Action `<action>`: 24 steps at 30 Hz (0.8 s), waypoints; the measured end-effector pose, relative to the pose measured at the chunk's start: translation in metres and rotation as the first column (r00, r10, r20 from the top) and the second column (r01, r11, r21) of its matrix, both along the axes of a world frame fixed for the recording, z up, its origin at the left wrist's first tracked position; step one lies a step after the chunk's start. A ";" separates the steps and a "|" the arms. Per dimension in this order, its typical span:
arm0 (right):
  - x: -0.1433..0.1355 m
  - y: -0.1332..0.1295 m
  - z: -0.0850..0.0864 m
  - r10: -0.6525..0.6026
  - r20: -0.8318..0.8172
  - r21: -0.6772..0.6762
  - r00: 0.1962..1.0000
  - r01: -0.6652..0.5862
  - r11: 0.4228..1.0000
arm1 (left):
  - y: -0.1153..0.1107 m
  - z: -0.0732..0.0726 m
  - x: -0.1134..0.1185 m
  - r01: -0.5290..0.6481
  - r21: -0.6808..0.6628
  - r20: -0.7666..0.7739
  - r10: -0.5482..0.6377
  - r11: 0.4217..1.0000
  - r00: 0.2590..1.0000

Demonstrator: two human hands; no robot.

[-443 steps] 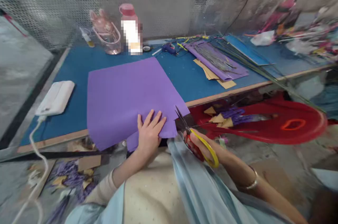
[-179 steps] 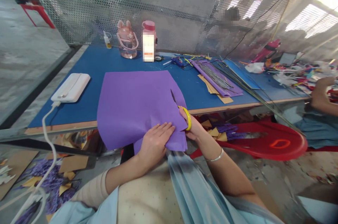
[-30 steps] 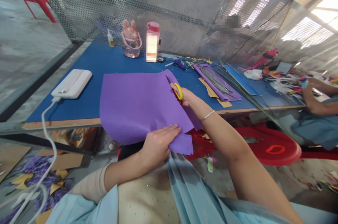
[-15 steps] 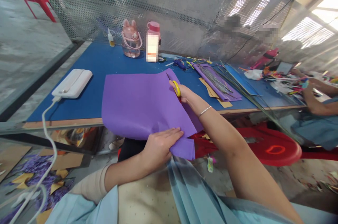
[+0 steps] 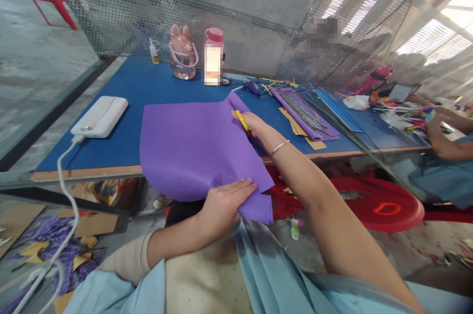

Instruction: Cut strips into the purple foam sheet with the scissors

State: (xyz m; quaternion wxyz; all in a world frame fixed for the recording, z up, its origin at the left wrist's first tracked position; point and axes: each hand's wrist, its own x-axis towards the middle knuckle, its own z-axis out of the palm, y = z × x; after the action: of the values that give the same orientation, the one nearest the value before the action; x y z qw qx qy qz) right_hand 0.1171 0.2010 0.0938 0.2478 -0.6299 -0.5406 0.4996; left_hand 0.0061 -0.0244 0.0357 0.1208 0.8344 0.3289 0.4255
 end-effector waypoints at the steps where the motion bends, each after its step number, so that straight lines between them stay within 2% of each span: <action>1: -0.001 0.002 0.001 0.006 0.027 0.017 1.000 -0.007 1.000 | 0.000 0.000 0.000 -0.006 0.002 0.001 0.006 1.000 1.000; 4: -0.002 0.009 -0.002 0.023 0.133 0.087 0.991 -0.035 0.996 | 0.000 0.002 -0.001 -0.017 -0.013 -0.006 0.017 1.000 1.000; 7: 0.001 0.018 -0.013 0.025 0.266 0.170 0.964 -0.072 0.983 | 0.000 0.002 -0.003 -0.025 -0.039 -0.020 0.025 0.999 0.999; 11: 0.004 0.034 -0.029 0.023 0.443 0.255 0.896 -0.150 0.955 | 0.001 -0.002 -0.003 -0.024 -0.054 -0.028 0.023 0.998 0.999; 15: 0.003 0.048 -0.035 0.054 0.570 0.260 0.820 -0.243 0.935 | 0.002 -0.006 -0.002 -0.024 -0.071 -0.019 0.023 0.997 1.000; 24: 0.003 0.038 -0.034 0.022 0.693 0.295 0.720 -0.311 0.903 | 0.007 -0.013 0.001 -0.042 -0.086 -0.009 0.041 0.995 0.999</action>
State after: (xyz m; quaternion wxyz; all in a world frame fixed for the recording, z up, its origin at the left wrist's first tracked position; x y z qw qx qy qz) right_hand 0.1200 0.2386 0.0599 0.1083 -0.6523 -0.7371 0.1392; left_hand 0.0073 -0.0176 0.0229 0.1467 0.8228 0.3647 0.4104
